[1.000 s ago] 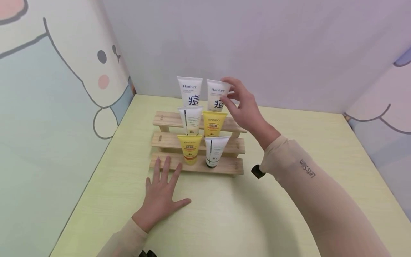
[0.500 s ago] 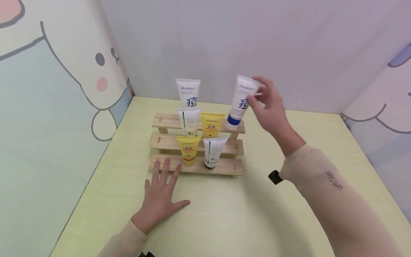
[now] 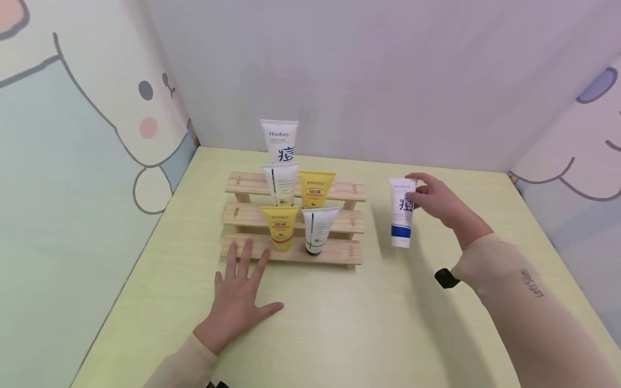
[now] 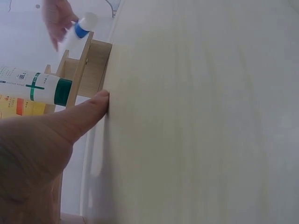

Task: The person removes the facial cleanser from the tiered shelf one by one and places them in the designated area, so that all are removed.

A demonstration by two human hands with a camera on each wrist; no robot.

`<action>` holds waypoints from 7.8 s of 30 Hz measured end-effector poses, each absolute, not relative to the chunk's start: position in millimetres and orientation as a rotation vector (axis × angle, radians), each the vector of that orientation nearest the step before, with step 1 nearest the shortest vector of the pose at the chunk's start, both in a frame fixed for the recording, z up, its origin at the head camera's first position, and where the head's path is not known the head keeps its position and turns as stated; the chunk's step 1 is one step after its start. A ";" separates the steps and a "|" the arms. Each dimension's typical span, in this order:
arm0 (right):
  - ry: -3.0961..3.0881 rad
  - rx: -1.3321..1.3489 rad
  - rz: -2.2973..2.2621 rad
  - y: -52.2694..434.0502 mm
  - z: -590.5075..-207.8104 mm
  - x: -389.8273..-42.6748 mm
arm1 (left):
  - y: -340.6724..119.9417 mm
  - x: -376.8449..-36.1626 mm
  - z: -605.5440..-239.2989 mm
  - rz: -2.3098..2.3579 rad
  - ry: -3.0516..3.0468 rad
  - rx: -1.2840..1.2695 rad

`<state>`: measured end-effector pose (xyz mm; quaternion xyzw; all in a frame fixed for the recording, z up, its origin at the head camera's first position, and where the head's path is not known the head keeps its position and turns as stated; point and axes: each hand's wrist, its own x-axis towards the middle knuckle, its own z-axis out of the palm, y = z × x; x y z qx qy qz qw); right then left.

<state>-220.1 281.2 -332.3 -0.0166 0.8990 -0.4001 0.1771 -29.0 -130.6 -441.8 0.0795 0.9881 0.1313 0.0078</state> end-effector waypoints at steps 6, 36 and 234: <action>2.467 -0.021 -0.979 279.6 -366.4 -234.4 | -127.9 -28.9 -441.6 0.420 3.082 0.253; 2.789 0.017 -0.998 279.7 -330.1 -218.0 | -129.3 -27.7 -441.3 0.395 3.103 0.261; 2.699 -0.030 -1.480 332.6 -302.0 -202.9 | -133.7 -27.2 -444.5 0.348 3.134 0.239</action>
